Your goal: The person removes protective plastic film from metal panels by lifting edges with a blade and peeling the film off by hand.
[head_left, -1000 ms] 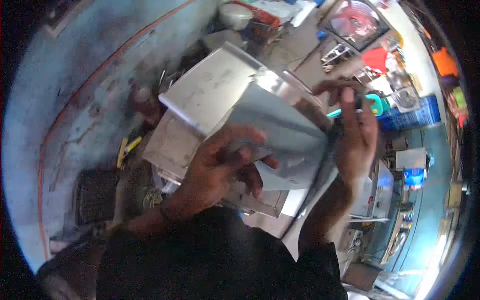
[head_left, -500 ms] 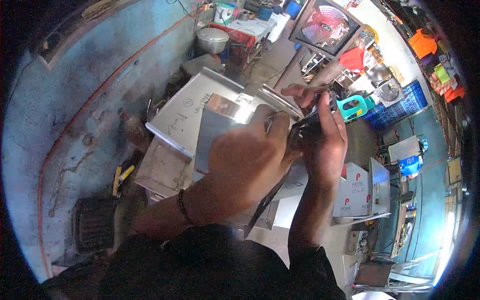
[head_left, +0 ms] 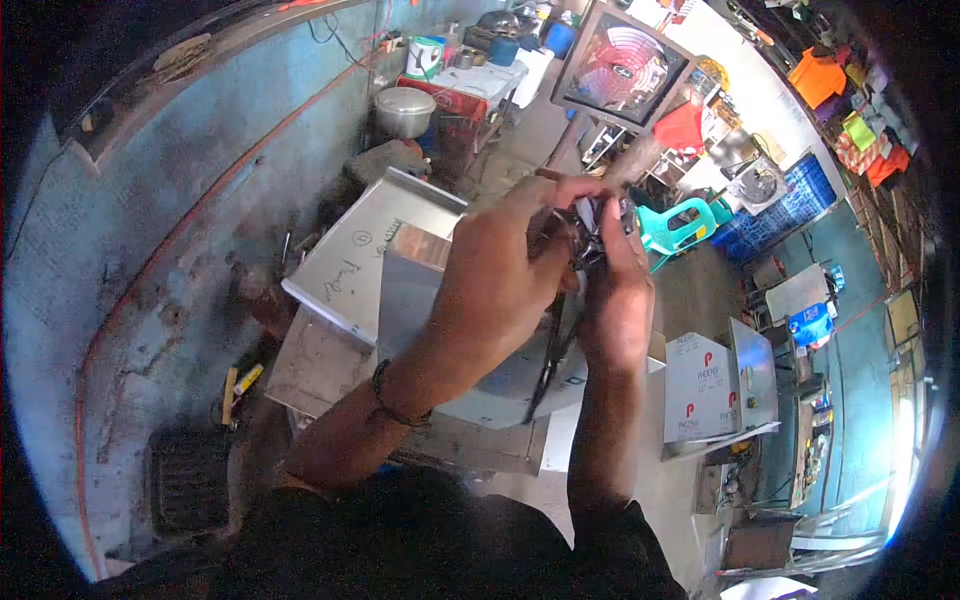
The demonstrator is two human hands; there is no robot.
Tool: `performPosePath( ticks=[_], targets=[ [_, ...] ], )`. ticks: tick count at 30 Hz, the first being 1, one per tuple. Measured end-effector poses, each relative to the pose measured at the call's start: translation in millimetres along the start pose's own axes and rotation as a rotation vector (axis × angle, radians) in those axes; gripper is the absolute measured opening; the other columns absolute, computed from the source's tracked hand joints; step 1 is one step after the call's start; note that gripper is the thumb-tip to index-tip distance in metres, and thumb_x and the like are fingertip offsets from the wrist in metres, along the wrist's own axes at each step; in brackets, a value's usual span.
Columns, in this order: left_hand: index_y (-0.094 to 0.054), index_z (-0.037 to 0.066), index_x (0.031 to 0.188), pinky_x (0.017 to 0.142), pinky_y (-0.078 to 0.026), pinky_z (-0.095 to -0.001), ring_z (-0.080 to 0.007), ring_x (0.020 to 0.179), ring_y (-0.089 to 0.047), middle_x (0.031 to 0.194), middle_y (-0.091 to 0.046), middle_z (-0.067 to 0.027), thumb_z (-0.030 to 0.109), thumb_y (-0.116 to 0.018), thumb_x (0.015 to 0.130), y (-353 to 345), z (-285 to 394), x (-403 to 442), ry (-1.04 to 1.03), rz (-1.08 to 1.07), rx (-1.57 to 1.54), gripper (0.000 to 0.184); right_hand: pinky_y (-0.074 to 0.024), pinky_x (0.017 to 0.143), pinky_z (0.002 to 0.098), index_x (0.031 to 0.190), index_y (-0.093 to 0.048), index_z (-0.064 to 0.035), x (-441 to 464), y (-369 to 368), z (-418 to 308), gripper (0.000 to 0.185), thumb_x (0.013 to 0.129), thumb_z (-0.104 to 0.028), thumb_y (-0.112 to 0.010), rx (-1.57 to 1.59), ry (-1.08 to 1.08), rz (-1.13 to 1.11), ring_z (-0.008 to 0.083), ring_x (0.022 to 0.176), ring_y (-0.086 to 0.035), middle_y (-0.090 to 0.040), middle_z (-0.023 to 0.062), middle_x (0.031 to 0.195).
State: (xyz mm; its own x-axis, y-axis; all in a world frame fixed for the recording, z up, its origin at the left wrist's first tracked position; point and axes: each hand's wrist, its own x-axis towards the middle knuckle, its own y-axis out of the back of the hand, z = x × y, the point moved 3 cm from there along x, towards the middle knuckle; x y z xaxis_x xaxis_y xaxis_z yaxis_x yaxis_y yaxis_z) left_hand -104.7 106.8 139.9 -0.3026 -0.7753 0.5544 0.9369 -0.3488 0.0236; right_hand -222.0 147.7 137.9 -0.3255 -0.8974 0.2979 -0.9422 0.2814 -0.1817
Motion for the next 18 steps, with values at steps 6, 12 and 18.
performPosePath(
  ticks=[6, 12, 18],
  targets=[
    [-0.066, -0.003, 0.110, 0.080, -0.055, -0.0317, -0.0184, 0.091, -0.069, 0.101, -0.071, -0.0148, 0.011, -0.070, 0.089, -11.7, -4.5, -8.0, -0.101, 0.006, 0.015, 0.026, -0.0431, 0.102, 0.0344, 0.153, -0.030, -0.0064, 1.3, -0.8, -5.7, 0.060, 0.105, -0.041, -0.039, -0.185, 0.146, -0.110, 0.0227, 0.121, -0.054, -0.049, 0.0187, 0.142],
    [-0.068, -0.003, 0.106, 0.081, -0.054, -0.0321, -0.0201, 0.093, -0.069, 0.101, -0.072, -0.0146, 0.015, -0.076, 0.085, -9.1, -5.7, -10.4, 0.131, -0.049, -0.163, 0.029, -0.0335, 0.111, 0.0359, 0.157, -0.024, -0.0128, -3.8, -8.0, -5.1, 0.068, 0.102, -0.051, -0.037, 0.013, 0.123, -0.177, 0.0271, 0.132, -0.044, -0.044, 0.0177, 0.146],
    [-0.068, -0.002, 0.099, 0.072, -0.054, -0.0340, -0.0226, 0.077, -0.068, 0.089, -0.069, -0.0155, 0.014, -0.071, 0.088, 2.8, -10.0, -5.0, -0.207, 0.098, -0.149, 0.019, -0.0235, 0.116, 0.0396, 0.157, -0.016, -0.0051, -6.7, 63.9, 19.7, 0.082, 0.101, -0.061, -0.035, -0.404, 0.123, 0.128, 0.0262, 0.138, -0.037, -0.034, 0.0155, 0.155]
  ],
)
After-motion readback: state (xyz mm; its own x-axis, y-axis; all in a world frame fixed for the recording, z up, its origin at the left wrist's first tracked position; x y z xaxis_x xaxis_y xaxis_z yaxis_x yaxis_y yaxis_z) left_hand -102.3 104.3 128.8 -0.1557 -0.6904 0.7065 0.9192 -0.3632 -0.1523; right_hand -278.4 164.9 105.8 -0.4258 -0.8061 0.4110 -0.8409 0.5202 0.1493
